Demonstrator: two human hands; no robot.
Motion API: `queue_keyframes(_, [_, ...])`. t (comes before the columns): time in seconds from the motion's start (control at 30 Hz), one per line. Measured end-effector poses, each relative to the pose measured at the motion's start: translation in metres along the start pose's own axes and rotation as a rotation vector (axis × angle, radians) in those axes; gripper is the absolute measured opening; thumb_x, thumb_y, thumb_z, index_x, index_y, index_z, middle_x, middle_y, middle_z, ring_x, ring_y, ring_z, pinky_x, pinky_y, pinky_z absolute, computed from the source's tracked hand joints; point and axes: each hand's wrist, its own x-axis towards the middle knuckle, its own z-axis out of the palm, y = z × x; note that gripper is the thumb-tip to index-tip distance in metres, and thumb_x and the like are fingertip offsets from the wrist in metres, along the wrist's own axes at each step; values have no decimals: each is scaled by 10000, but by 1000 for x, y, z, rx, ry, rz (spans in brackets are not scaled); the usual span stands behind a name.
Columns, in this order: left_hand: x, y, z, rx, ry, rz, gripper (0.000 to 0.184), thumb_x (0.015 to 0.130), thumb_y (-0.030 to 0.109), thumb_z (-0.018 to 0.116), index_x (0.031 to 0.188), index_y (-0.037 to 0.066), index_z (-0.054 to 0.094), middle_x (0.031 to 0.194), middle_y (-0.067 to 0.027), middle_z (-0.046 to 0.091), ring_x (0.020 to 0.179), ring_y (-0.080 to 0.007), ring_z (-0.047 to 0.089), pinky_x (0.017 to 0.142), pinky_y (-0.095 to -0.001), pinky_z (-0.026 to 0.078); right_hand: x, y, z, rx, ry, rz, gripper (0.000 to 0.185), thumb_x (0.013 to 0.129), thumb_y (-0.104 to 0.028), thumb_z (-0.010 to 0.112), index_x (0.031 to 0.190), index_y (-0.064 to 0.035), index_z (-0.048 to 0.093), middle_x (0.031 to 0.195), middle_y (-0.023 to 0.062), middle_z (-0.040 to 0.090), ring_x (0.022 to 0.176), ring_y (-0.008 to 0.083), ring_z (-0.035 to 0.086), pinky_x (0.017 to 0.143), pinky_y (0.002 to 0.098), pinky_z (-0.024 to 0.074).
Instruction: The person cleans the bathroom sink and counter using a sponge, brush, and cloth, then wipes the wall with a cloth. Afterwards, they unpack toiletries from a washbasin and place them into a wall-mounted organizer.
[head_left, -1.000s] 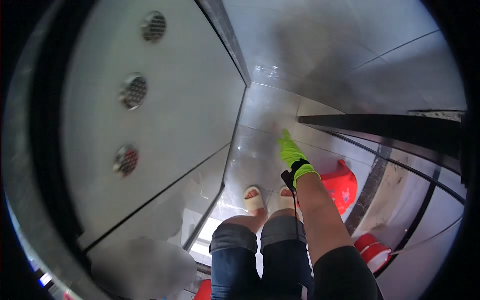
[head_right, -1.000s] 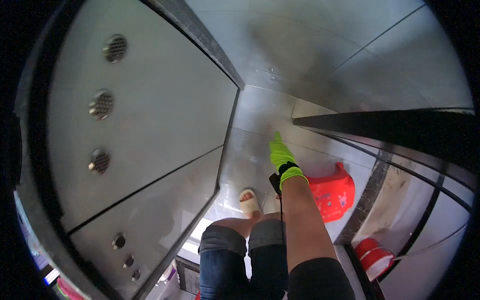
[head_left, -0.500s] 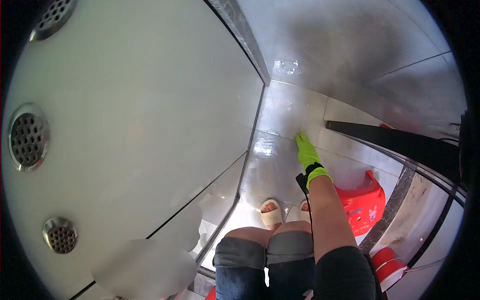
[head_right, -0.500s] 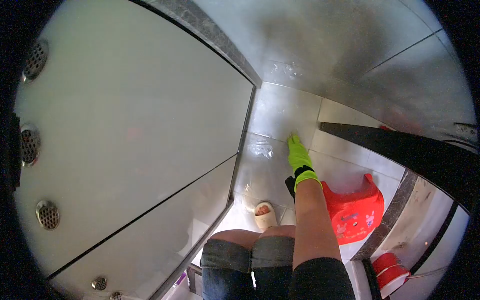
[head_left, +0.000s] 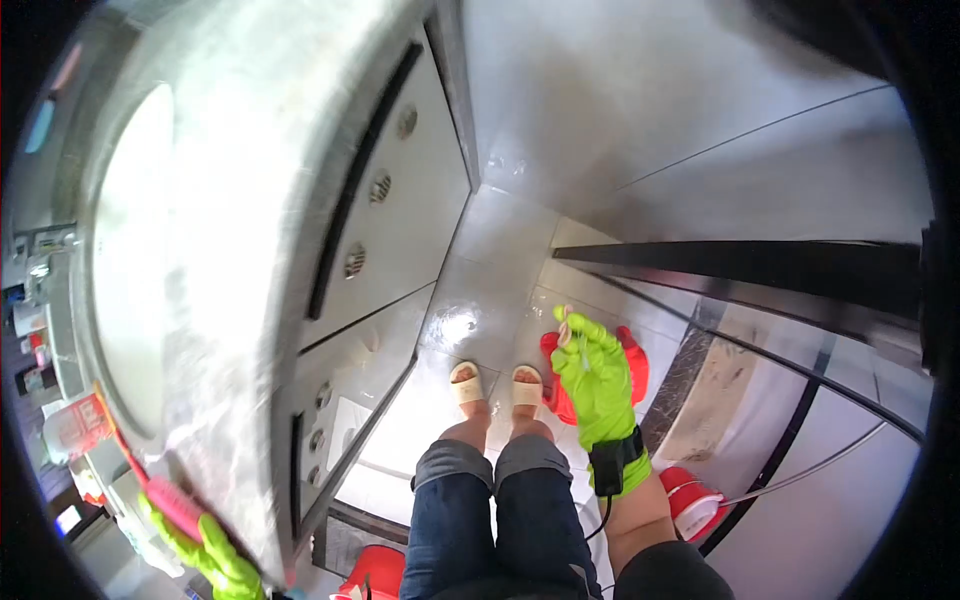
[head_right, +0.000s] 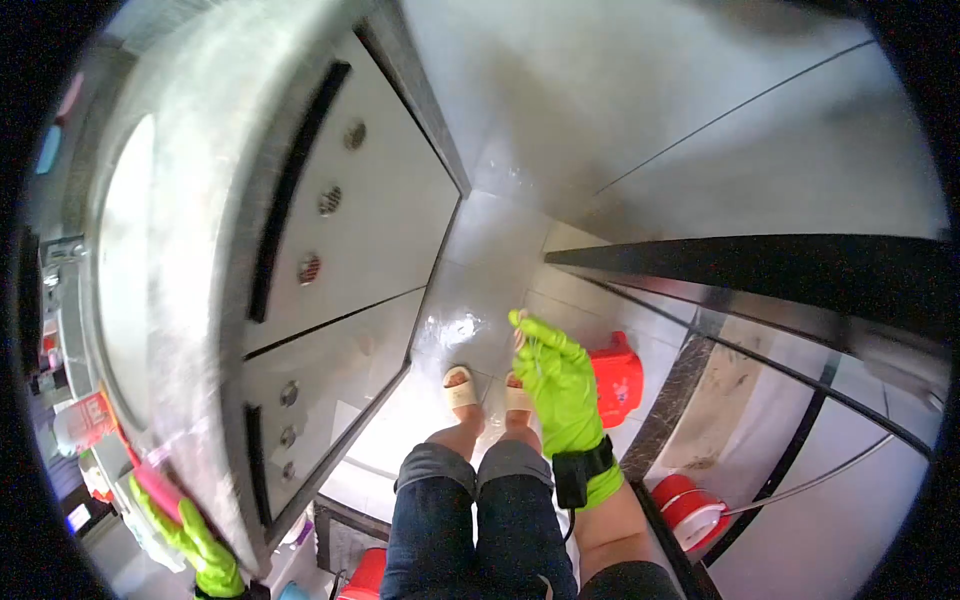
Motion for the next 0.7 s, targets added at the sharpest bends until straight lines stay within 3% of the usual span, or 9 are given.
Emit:
queue_keyframes(0.07, [-1,6,18,-29,88,198,621,989,158,507,1539,24,252,1594,-167,266,1470,-296,249,1204,-424,163,-26,-19,24,61,-41,-19,337,966,-121,593,1266,33,592,1298,170,603,1018,190,626,872,314,513])
queue_keyframes(0.2, [5,18,23,-87,67,164,684,928,149,630,1492,-49,299,1525,-201,345,1360,-311,402,1157,-420,271,-66,-53,70,-177,-155,-130,242,955,-87,610,1158,45,615,1265,187,596,1021,219,621,848,332,519])
queue_keyframes(0.23, [7,30,21,-47,79,209,666,901,138,657,1463,-45,351,1466,-213,408,1295,-336,451,1112,-430,327,-63,-58,71,-986,-363,-677,212,947,-42,596,1142,43,599,1191,163,626,977,205,634,805,319,526])
queue_keyframes(0.27, [7,34,19,4,96,238,649,875,128,684,1435,-42,403,1406,-224,471,1231,-361,500,1068,-440,383,-77,-54,91,-668,-273,-356,201,923,-8,580,1116,38,613,1093,134,654,906,194,645,781,315,533])
queue_keyframes(0.33, [13,37,16,4,122,302,638,814,123,736,1378,-25,477,1271,-243,560,1102,-413,550,969,-468,445,-88,-58,140,-306,-194,-102,185,856,59,586,1014,45,682,1067,128,694,866,188,663,775,298,532])
queue_keyframes(0.4, [9,43,8,109,211,352,640,783,180,767,1351,14,524,1190,-242,602,1054,-428,569,920,-484,463,-101,-67,192,-444,-321,-93,185,837,89,555,947,45,697,1064,130,688,857,180,660,757,298,527])
queue_keyframes(0.53, [12,39,8,57,177,320,690,780,269,774,1379,55,504,1212,-233,588,1061,-426,561,928,-495,443,-107,-71,280,-730,-682,-173,195,823,118,529,887,38,695,1036,121,681,830,162,650,748,278,516])
queue_keyframes(0.7, [9,38,5,67,224,300,663,789,355,754,1358,93,536,1181,-199,608,1060,-401,577,907,-495,449,-116,-51,330,-727,-749,-116,148,851,94,558,911,17,669,931,62,637,802,116,598,748,257,492])
